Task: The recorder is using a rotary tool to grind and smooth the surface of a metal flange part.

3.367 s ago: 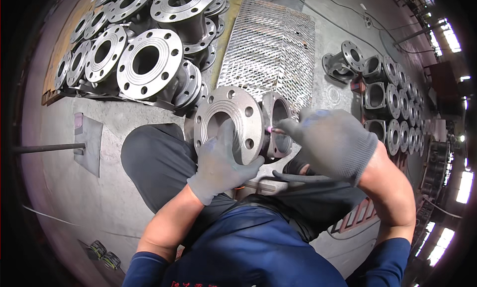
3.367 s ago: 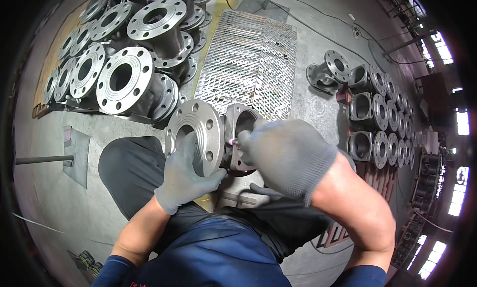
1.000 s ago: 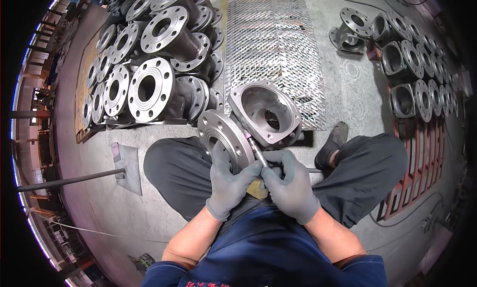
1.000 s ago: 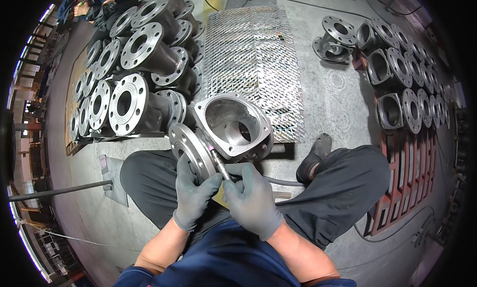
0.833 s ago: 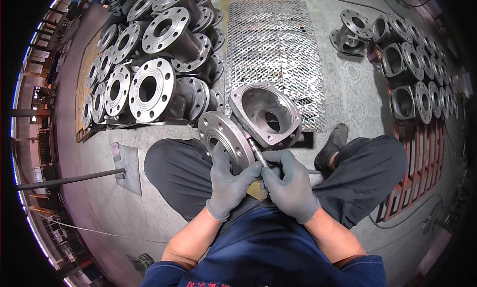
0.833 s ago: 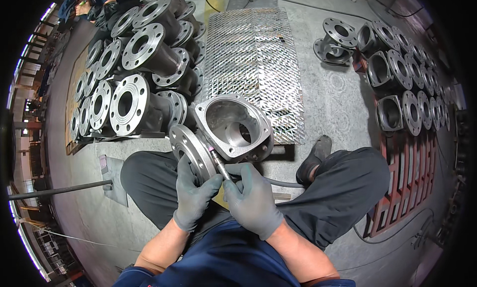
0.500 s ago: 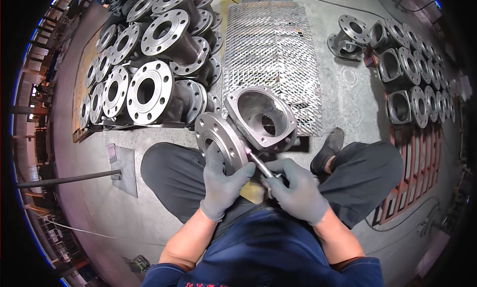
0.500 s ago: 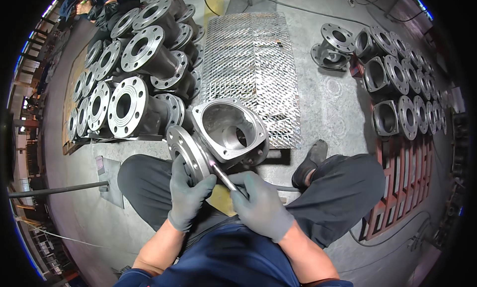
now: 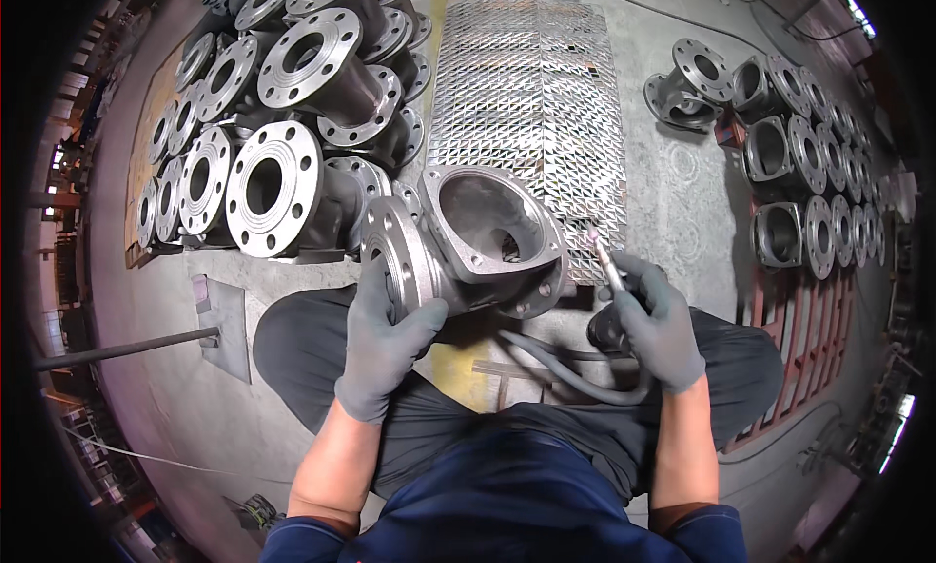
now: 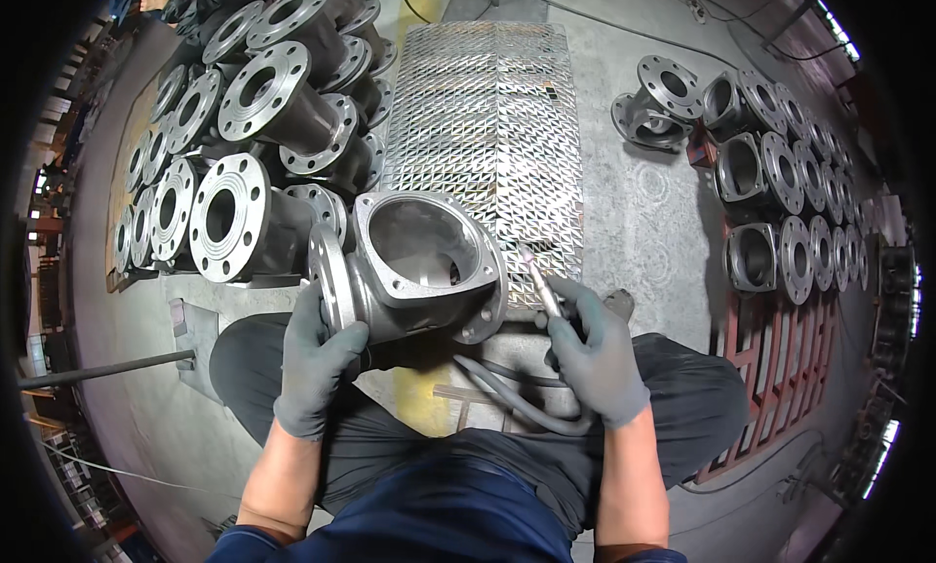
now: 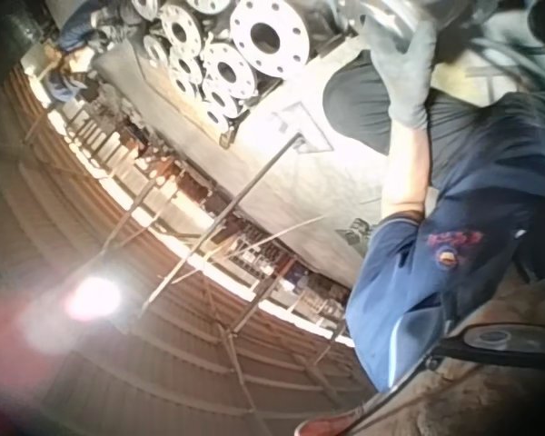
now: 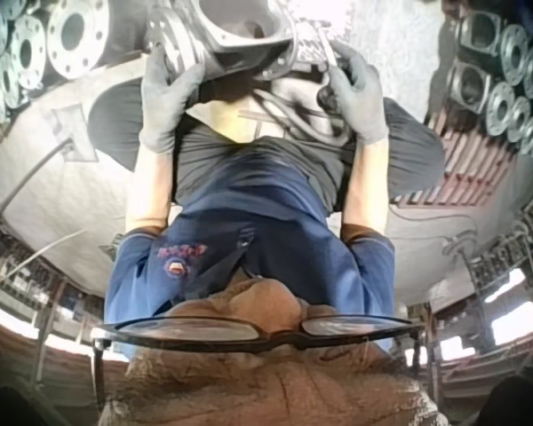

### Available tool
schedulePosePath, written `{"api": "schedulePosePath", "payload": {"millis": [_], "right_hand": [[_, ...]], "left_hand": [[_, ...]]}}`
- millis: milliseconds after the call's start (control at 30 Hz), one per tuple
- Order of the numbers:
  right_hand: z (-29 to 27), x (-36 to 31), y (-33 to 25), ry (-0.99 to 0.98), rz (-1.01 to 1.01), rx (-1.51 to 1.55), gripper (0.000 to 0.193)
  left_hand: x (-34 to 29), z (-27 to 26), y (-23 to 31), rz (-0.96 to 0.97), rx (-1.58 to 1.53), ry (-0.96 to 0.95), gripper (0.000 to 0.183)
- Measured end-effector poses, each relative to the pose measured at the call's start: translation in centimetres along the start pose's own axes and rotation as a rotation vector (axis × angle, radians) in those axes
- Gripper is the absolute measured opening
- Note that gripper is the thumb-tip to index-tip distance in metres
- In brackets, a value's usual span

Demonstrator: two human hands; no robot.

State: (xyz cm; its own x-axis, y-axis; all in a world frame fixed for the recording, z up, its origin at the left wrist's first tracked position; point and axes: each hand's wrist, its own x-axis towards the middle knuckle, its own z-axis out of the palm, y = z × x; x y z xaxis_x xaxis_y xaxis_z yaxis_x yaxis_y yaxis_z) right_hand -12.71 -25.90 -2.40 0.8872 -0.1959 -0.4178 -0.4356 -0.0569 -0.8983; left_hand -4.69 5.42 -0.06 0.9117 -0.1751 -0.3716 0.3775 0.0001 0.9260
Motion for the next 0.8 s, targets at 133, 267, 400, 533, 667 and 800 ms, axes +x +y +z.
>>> {"api": "schedulePosePath", "payload": {"millis": [133, 267, 400, 533, 667, 800], "right_hand": [[0.5, 2.4, 0.5, 0.059, 0.040, 0.057, 0.047], [1.5, 4.2, 1.8, 0.080, -0.012, 0.040, 0.049], [2.0, 4.9, 2.2, 0.101, -0.003, 0.089, 0.050], [2.7, 5.2, 2.1, 0.074, 0.027, 0.126, 0.050], [3.5, 5.3, 1.7, 0.074, 0.073, 0.183, 0.050], [3.8, 6.2, 2.0, 0.082, 0.039, 0.165, 0.050]], "left_hand": [[1.5, 0.1, 1.0, 0.007, 0.055, 0.020, 0.063], [2.5, -0.3, 1.8, -0.094, 0.086, 0.032, 0.056], [3.6, -1.3, 1.4, -0.118, 0.148, 0.050, 0.048], [5.3, -2.1, 1.1, -0.089, 0.084, 0.064, 0.036], [6.3, -1.1, 2.0, -0.050, 0.111, 0.235, 0.038], [6.8, -0.8, 2.5, 0.007, 0.205, 0.187, 0.045]]}}
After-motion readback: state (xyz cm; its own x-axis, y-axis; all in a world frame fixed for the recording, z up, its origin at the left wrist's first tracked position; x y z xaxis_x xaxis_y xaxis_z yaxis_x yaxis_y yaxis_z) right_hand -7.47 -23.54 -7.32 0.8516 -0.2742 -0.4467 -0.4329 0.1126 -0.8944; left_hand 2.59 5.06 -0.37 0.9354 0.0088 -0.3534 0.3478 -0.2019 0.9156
